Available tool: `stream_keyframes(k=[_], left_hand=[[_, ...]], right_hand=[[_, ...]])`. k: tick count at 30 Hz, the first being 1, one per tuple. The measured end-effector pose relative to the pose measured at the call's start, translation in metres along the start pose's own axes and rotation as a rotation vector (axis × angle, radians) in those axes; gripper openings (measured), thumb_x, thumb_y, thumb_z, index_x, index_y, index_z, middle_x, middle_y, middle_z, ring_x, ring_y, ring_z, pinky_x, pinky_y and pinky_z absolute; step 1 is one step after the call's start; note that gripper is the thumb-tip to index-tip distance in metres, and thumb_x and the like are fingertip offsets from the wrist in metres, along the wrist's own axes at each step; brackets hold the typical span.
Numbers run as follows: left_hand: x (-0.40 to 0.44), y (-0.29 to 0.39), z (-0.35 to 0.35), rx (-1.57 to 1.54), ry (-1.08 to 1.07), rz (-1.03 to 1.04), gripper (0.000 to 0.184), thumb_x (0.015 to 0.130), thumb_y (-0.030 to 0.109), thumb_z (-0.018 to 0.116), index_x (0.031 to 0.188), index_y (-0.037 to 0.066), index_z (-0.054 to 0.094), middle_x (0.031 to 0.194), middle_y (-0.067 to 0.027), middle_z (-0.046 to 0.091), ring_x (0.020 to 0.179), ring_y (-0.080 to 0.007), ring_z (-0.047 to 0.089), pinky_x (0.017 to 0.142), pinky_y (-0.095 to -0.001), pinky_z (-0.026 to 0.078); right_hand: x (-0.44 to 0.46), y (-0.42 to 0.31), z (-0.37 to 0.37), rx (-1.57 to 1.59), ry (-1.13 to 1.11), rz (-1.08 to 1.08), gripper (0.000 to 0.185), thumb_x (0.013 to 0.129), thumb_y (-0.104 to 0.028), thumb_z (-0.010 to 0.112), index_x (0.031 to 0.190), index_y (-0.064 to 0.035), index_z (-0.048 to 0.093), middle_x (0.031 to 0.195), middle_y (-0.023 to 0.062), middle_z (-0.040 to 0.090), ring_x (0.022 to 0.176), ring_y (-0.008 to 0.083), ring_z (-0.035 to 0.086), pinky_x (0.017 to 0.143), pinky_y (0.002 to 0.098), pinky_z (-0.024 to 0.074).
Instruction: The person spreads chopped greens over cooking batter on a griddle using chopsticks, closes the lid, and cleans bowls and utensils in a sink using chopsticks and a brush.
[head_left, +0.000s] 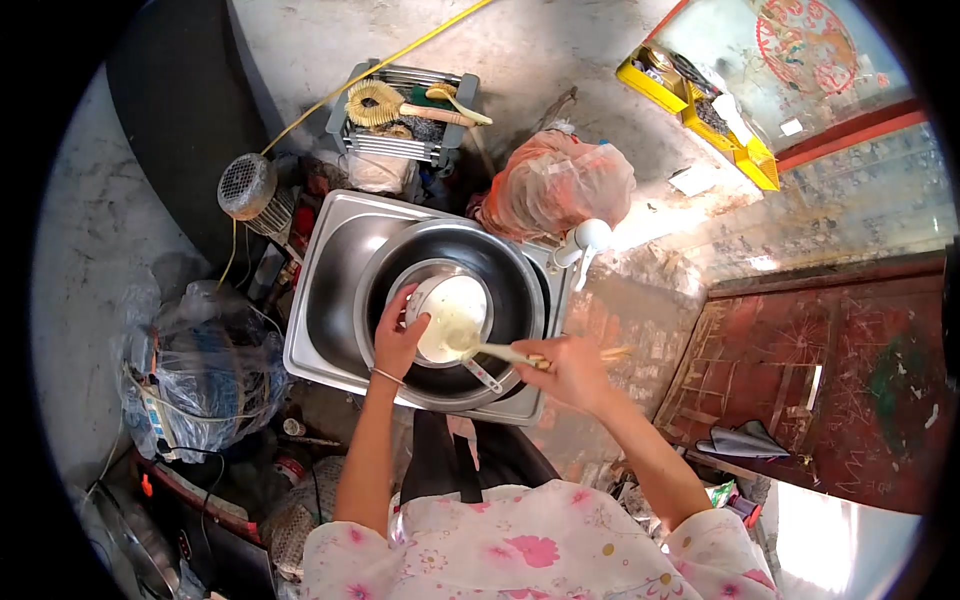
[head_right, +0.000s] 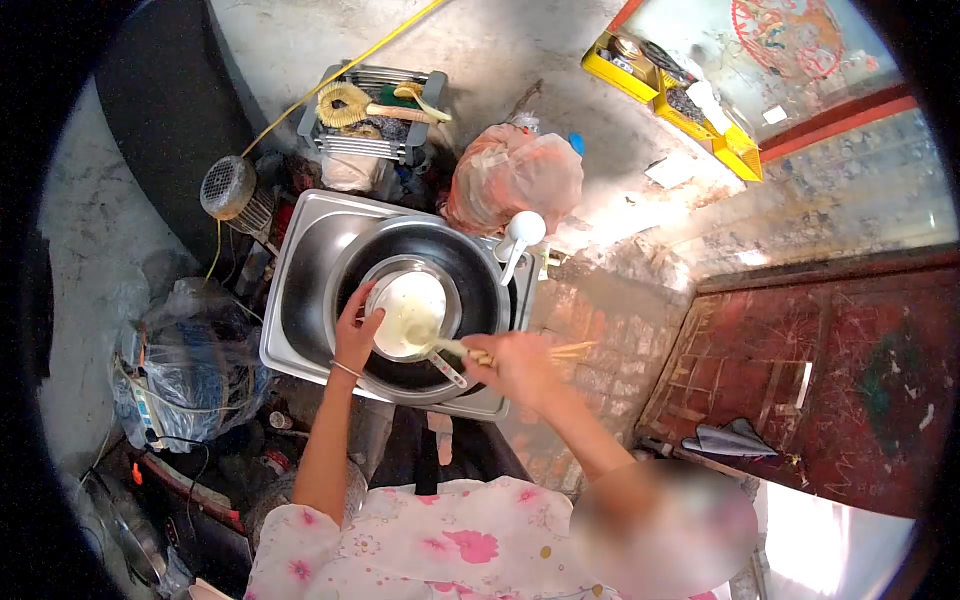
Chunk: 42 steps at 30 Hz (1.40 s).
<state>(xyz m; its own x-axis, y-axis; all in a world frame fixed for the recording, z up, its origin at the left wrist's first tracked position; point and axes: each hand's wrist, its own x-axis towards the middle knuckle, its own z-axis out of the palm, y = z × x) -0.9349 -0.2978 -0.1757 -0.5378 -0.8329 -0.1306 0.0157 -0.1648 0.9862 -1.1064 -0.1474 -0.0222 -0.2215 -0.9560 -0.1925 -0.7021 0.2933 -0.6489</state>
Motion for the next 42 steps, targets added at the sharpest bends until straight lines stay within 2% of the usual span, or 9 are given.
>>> stream_keyframes(k=[6, 14, 15, 19, 20, 22, 24, 37, 42], left_hand=[[0.000, -0.010, 0.001, 0.031, 0.085, -0.091, 0.043, 0.076, 0.017, 0.064, 0.116, 0.008, 0.053, 0.088, -0.0041, 0.054, 0.070, -0.0068, 0.049, 0.057, -0.0208, 0.041], [-0.017, -0.012, 0.006, -0.229, 0.221, -0.663, 0.037, 0.080, 0.036, 0.058, 0.105, 0.009, 0.059, 0.067, 0.0036, 0.052, 0.052, -0.0034, 0.041, 0.045, -0.0183, 0.030], [-0.020, -0.015, 0.005, -0.248, 0.193, -0.655, 0.031, 0.079, 0.042, 0.056, 0.092, 0.014, 0.060, 0.070, 0.0041, 0.057, 0.053, -0.0033, 0.047, 0.040, -0.0193, 0.025], [-0.029, -0.030, 0.015, -0.432, 0.130, -0.689, 0.033, 0.080, 0.041, 0.054, 0.100, 0.015, 0.055, 0.080, 0.0056, 0.059, 0.062, -0.0051, 0.051, 0.044, -0.0207, 0.028], [-0.030, -0.037, 0.016, -0.508, 0.138, -0.708, 0.040, 0.082, 0.042, 0.051, 0.110, 0.013, 0.052, 0.094, 0.0009, 0.060, 0.077, -0.0100, 0.057, 0.054, -0.0242, 0.041], [-0.034, -0.031, 0.024, -0.736, 0.136, -0.652, 0.045, 0.086, 0.041, 0.044, 0.119, 0.010, 0.045, 0.112, -0.0039, 0.056, 0.098, -0.0161, 0.055, 0.075, -0.0308, 0.047], [-0.038, -0.052, 0.019, -0.779, -0.015, -0.519, 0.048, 0.089, 0.040, 0.037, 0.125, 0.008, 0.039, 0.122, -0.0063, 0.049, 0.111, -0.0201, 0.049, 0.091, -0.0353, 0.041], [-0.019, -0.040, 0.012, -0.534, 0.128, -0.230, 0.049, 0.088, 0.027, 0.045, 0.129, 0.001, 0.035, 0.124, -0.0104, 0.045, 0.112, -0.0186, 0.045, 0.094, -0.0318, 0.035], [-0.003, -0.037, 0.007, -0.078, 0.197, -0.100, 0.045, 0.083, 0.010, 0.047, 0.126, -0.001, 0.041, 0.122, -0.0091, 0.047, 0.105, -0.0147, 0.048, 0.089, -0.0259, 0.037]], right_hand=[[0.011, 0.005, 0.018, -0.087, 0.067, -0.115, 0.023, 0.073, -0.026, 0.061, 0.091, -0.0132, 0.066, 0.066, 0.0127, 0.062, 0.060, 0.0285, 0.060, 0.055, 0.0373, 0.0484], [0.019, -0.007, 0.015, -0.210, -0.050, -0.058, 0.024, 0.073, -0.026, 0.063, 0.091, -0.0104, 0.066, 0.068, 0.0140, 0.062, 0.061, 0.0305, 0.060, 0.057, 0.0379, 0.0485], [0.017, -0.008, 0.004, -0.237, -0.103, 0.006, 0.025, 0.072, -0.028, 0.063, 0.090, -0.0098, 0.066, 0.068, 0.0148, 0.061, 0.061, 0.0308, 0.060, 0.057, 0.0387, 0.0488], [0.021, -0.007, 0.011, -0.280, -0.037, 0.005, 0.024, 0.071, -0.028, 0.063, 0.087, -0.0095, 0.066, 0.067, 0.0159, 0.061, 0.061, 0.0318, 0.060, 0.058, 0.0404, 0.0487], [0.021, -0.004, 0.022, -0.249, -0.023, -0.027, 0.026, 0.072, -0.030, 0.062, 0.087, -0.0096, 0.066, 0.067, 0.0163, 0.061, 0.061, 0.0322, 0.060, 0.059, 0.0412, 0.0487], [0.018, -0.012, 0.007, -0.268, -0.129, 0.013, 0.026, 0.072, -0.031, 0.061, 0.085, -0.0092, 0.066, 0.066, 0.0175, 0.061, 0.061, 0.0329, 0.060, 0.059, 0.0426, 0.0486], [0.019, -0.012, -0.006, -0.313, -0.071, 0.110, 0.023, 0.070, -0.030, 0.061, 0.079, -0.0090, 0.066, 0.065, 0.0171, 0.061, 0.062, 0.0331, 0.060, 0.060, 0.0425, 0.0488], [-0.003, -0.015, 0.002, 0.095, 0.020, 0.167, 0.026, 0.073, -0.034, 0.060, 0.087, -0.0126, 0.066, 0.066, 0.0161, 0.061, 0.061, 0.0337, 0.059, 0.057, 0.0427, 0.0475], [0.003, 0.000, -0.004, -0.238, -0.012, 0.101, 0.026, 0.072, -0.034, 0.061, 0.090, -0.0148, 0.066, 0.065, 0.0143, 0.060, 0.060, 0.0315, 0.060, 0.057, 0.0410, 0.0484]])
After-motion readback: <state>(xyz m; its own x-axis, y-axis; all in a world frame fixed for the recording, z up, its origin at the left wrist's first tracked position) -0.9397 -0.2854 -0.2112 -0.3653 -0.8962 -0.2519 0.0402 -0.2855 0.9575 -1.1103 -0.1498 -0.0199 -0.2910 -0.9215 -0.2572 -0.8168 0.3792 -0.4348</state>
